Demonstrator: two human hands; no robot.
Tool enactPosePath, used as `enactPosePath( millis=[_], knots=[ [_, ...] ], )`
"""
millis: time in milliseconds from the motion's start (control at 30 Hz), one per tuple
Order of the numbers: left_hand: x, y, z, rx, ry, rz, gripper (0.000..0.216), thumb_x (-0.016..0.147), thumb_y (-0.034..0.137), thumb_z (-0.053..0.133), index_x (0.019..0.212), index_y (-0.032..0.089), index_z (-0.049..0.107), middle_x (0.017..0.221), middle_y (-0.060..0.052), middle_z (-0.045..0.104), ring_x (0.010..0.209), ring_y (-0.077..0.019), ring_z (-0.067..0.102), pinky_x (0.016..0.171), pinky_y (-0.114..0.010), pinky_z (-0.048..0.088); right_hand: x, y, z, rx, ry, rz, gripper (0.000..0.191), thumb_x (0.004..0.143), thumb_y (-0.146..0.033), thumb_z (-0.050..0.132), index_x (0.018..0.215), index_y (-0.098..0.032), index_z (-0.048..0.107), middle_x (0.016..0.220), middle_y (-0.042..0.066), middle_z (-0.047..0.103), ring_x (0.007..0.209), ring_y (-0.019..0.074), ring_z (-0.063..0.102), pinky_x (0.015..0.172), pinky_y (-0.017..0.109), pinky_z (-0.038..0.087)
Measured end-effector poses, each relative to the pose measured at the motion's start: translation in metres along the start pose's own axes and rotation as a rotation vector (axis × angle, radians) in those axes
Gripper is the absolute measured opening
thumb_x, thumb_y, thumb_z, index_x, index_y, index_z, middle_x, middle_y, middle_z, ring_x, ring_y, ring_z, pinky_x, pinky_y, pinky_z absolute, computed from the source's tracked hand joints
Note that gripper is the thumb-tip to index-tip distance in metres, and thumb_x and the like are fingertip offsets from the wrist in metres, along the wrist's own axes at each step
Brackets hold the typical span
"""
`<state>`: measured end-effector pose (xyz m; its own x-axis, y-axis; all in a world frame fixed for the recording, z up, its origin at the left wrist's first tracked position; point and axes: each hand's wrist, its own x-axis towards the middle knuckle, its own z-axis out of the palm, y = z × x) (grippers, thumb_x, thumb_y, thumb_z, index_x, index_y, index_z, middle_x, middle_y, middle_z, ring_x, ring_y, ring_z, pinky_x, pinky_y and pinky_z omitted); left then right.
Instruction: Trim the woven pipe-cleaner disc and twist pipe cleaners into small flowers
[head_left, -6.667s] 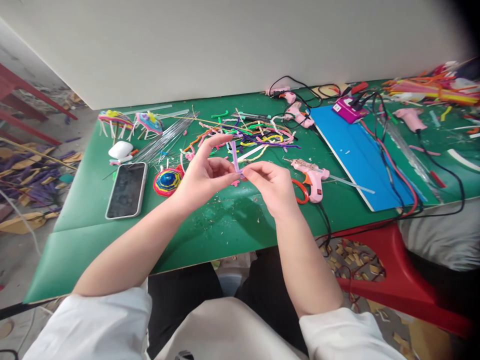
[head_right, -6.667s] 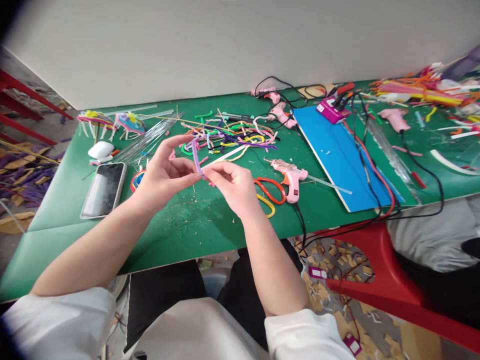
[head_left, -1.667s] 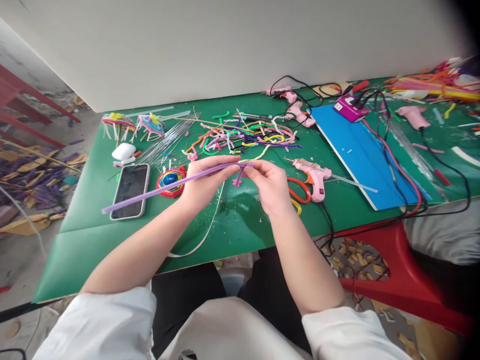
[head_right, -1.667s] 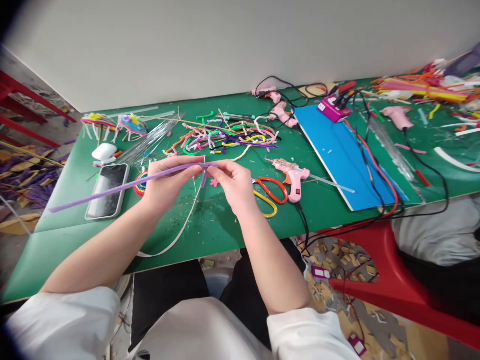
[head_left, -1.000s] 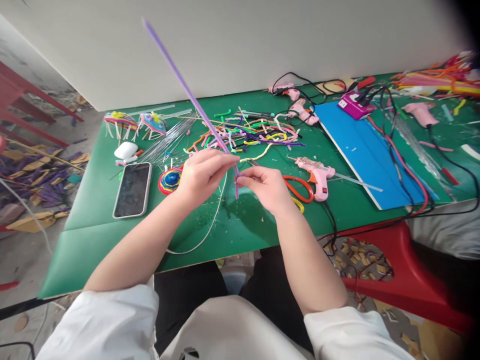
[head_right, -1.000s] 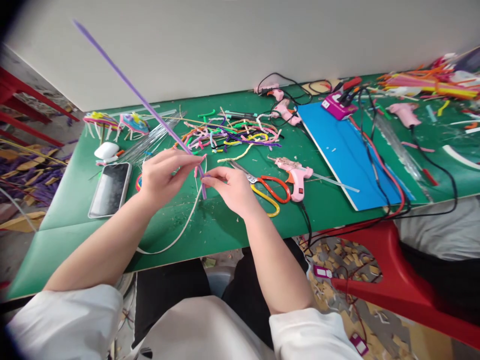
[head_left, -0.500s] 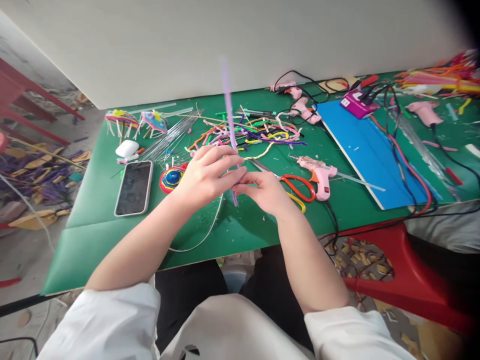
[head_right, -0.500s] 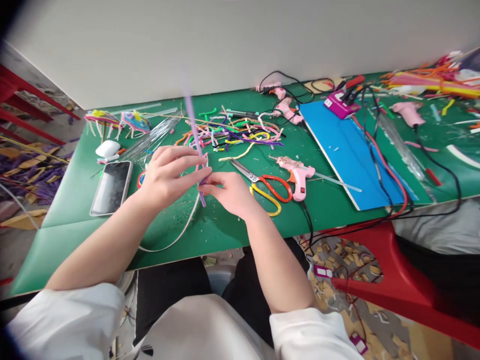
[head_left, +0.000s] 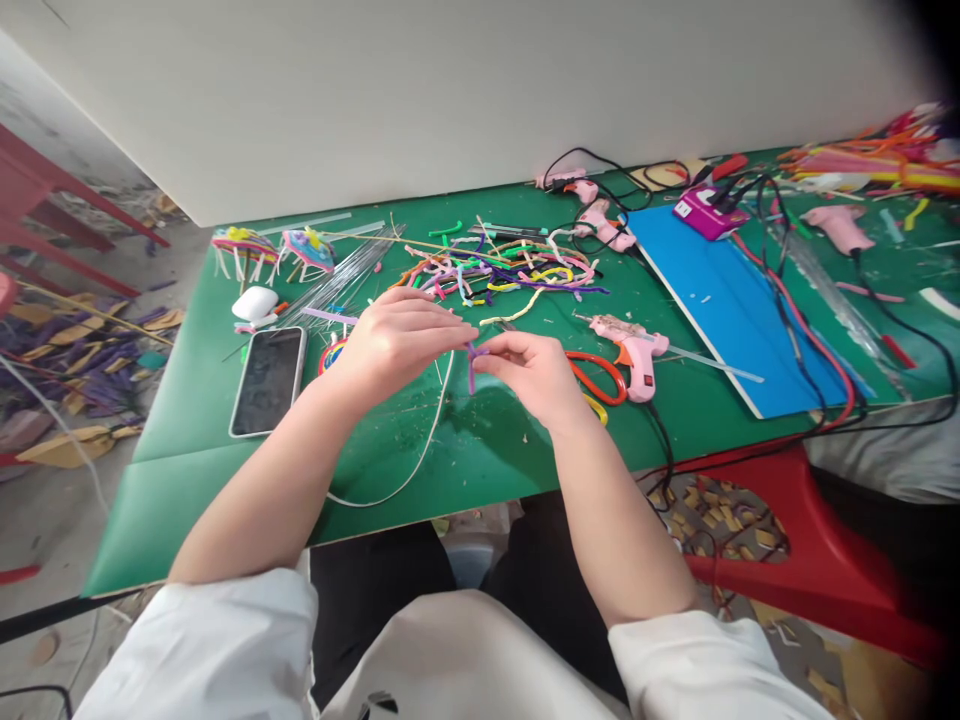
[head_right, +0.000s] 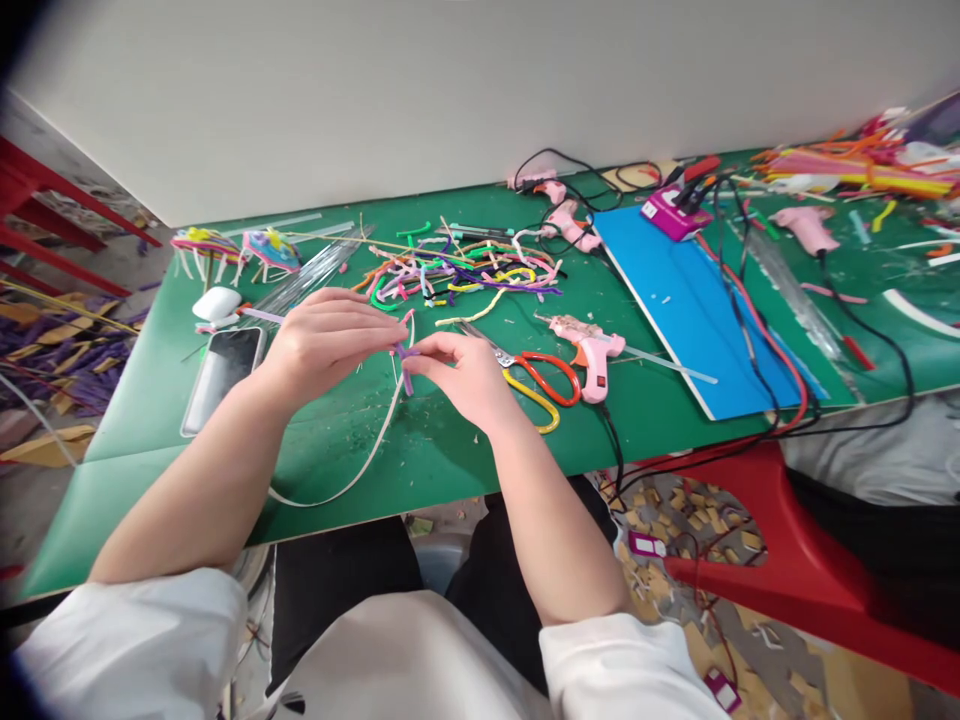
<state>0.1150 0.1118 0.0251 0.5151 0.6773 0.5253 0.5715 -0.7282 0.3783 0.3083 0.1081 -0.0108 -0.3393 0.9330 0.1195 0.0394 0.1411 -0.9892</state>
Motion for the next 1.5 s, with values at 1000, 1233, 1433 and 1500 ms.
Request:
enactPosePath(
  millis=[1000, 1233, 1433, 1500],
  knots=[
    [0.0, 0.027, 0.018, 0.11, 0.162, -0.211, 0.015, 0.083, 0.027, 0.057, 0.085, 0.02, 0.07, 0.074, -0.001, 0.07, 0.066, -0.0121, 0.063, 0.063, -0.023, 0.047, 0.002, -0.002, 0.001, 0.019, 0.178, -0.01, 0.006, 0.071, -0.029, 0.068, 0.072, -0.023, 0.068, 0.069, -0.003, 0.066, 0.06, 0.0104, 0.058, 0.057, 0.025, 0.047],
    [0.0, 0.032, 0.026, 0.0, 0.205, -0.308, 0.013, 0.081, 0.025, 0.059, 0.083, 0.019, 0.071, 0.074, -0.001, 0.071, 0.066, -0.0116, 0.063, 0.062, -0.023, 0.047, 0.004, 0.007, 0.015, 0.306, 0.28, 0.024, 0.007, 0.069, -0.029, 0.071, 0.07, -0.024, 0.067, 0.065, -0.004, 0.063, 0.058, 0.008, 0.054, 0.056, 0.023, 0.044],
    [0.001, 0.03, 0.027, -0.069, 0.218, -0.297, 0.016, 0.081, 0.023, 0.058, 0.09, 0.02, 0.071, 0.08, -0.002, 0.072, 0.072, -0.0125, 0.065, 0.068, -0.024, 0.049, 0.006, 0.008, 0.019, 0.526, 0.242, 0.127, 0.012, 0.066, -0.033, 0.072, 0.07, -0.023, 0.066, 0.063, -0.004, 0.061, 0.058, 0.0083, 0.053, 0.059, 0.025, 0.044],
    [0.001, 0.03, 0.025, -0.085, 0.217, -0.309, 0.017, 0.081, 0.023, 0.058, 0.092, 0.02, 0.07, 0.081, -0.001, 0.072, 0.072, -0.0122, 0.065, 0.068, -0.024, 0.049, 0.006, 0.007, 0.017, 0.525, 0.211, 0.14, 0.013, 0.067, -0.034, 0.071, 0.07, -0.023, 0.066, 0.063, -0.004, 0.061, 0.058, 0.0084, 0.053, 0.06, 0.025, 0.044]
  ],
)
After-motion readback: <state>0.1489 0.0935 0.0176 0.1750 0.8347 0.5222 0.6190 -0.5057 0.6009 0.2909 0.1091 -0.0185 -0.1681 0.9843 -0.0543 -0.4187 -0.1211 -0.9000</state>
